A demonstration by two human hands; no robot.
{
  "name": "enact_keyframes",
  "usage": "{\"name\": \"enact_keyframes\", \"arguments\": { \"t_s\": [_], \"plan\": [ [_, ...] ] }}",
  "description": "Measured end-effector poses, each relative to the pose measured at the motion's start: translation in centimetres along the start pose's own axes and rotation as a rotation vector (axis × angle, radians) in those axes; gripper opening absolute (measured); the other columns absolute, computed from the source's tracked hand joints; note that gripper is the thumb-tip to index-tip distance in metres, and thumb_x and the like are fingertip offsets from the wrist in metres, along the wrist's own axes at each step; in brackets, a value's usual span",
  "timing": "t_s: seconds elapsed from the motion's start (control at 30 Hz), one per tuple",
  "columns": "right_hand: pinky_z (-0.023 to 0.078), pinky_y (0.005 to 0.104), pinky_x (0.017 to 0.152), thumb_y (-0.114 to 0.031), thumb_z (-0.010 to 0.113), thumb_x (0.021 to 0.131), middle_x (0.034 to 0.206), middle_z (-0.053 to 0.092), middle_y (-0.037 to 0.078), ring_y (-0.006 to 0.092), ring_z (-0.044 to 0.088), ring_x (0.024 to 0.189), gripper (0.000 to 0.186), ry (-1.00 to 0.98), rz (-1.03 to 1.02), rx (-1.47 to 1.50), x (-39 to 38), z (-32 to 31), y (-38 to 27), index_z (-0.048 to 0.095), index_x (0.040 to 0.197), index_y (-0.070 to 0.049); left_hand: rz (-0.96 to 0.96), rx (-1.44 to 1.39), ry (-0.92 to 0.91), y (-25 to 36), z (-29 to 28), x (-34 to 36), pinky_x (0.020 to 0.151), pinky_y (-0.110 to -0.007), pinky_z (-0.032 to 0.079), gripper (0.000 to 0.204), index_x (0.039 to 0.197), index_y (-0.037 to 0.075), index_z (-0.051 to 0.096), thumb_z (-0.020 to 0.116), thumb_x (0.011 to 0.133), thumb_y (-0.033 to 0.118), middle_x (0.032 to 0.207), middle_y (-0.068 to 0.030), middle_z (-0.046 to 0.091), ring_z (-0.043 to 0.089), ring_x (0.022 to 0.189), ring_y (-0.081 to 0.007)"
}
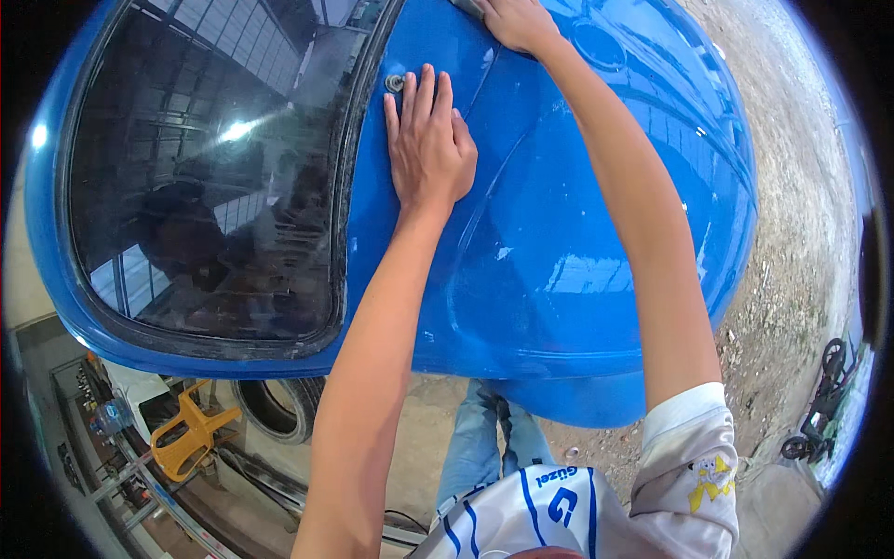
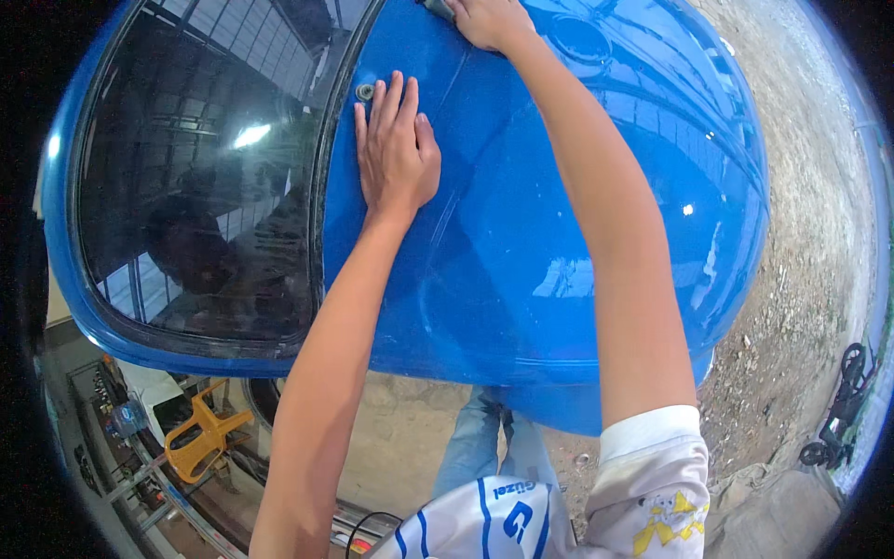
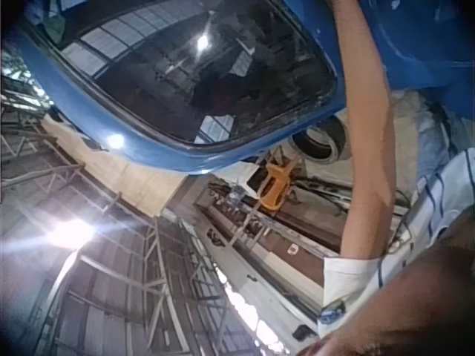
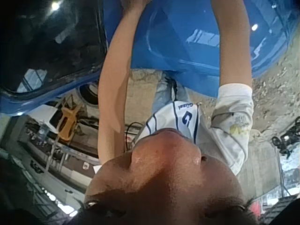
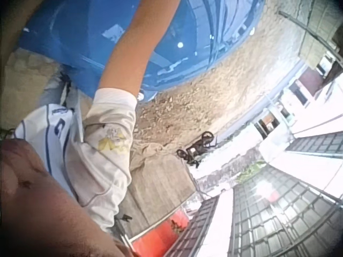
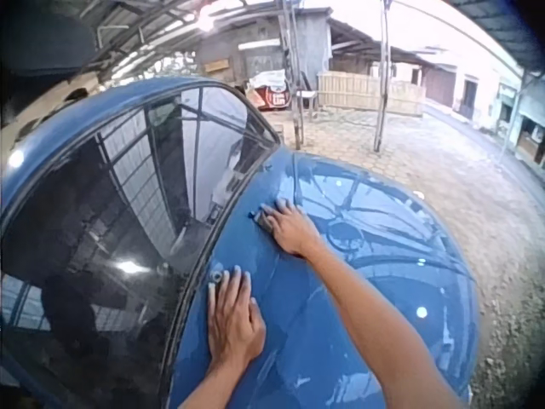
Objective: The person wets sandpaper in a bucket of water and sands the hood, front lower section, and headlight fender of a car by hand.
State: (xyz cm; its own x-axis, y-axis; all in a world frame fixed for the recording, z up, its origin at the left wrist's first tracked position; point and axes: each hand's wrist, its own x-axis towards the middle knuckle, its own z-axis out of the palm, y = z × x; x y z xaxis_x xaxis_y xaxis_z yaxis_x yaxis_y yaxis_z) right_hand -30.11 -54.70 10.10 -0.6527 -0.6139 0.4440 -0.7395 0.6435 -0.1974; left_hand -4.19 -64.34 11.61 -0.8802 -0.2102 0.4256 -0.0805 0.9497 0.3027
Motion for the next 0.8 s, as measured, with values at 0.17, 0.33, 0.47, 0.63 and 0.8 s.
{"name": "enact_keyframes", "arguments": {
  "t_s": [0.17,0.33,0.47,0.63,0.8],
  "plan": [
    [0.036,0.0512,0.120,-0.031,0.049,0.106,0.159,0.052,0.013,0.0363,0.043,0.150,0.047,0.023,-0.181,0.014,-8.9,-3.3,-5.9,0.058,0.151,-0.021,0.006,-0.012,0.015,0.0,0.0,0.0,0.131,-0.053,0.016,0.053,0.153,0.000,0.052,0.046,0.105,0.021,0.164,-0.0164,0.044,0.035,0.156,-0.0344],
    [0.030,0.0496,0.126,-0.034,0.053,0.106,0.160,0.051,0.013,0.0375,0.040,0.152,0.049,0.050,-0.130,0.135,-10.2,-4.6,-7.4,0.058,0.152,-0.018,-0.026,-0.051,0.026,0.2,-0.1,0.0,0.131,-0.053,0.017,0.058,0.158,-0.001,0.043,0.049,0.104,0.020,0.164,-0.0178,0.044,0.034,0.156,-0.0348],
    [0.029,0.0491,0.127,-0.038,0.050,0.108,0.161,0.049,0.015,0.0362,0.039,0.153,0.052,0.088,-0.194,0.399,-10.5,-4.8,-7.1,0.056,0.152,-0.011,-0.012,-0.040,0.046,0.1,-0.1,0.0,0.131,-0.053,0.017,0.060,0.159,-0.002,0.041,0.050,0.104,0.020,0.163,-0.0191,0.045,0.035,0.155,-0.0353],
    [0.034,0.0471,0.125,-0.037,0.046,0.109,0.159,0.050,0.019,0.0367,0.043,0.150,0.055,-0.047,-0.522,0.220,-9.8,-4.4,-5.8,0.053,0.150,0.000,-0.012,-0.059,0.022,0.0,-0.1,0.0,0.131,-0.053,0.018,0.059,0.158,-0.003,0.041,0.049,0.104,0.019,0.162,-0.0206,0.046,0.037,0.154,-0.0365],
    [0.036,0.0508,0.122,-0.036,0.043,0.109,0.156,0.049,0.025,0.0420,0.045,0.146,0.054,0.021,-0.104,0.095,-1.8,-2.9,-2.0,0.052,0.151,-0.003,0.004,-0.069,0.050,0.2,-0.2,0.1,0.131,-0.053,0.018,0.059,0.158,-0.004,0.041,0.047,0.104,0.018,0.161,-0.0212,0.046,0.037,0.154,-0.0370]
  ]
}}
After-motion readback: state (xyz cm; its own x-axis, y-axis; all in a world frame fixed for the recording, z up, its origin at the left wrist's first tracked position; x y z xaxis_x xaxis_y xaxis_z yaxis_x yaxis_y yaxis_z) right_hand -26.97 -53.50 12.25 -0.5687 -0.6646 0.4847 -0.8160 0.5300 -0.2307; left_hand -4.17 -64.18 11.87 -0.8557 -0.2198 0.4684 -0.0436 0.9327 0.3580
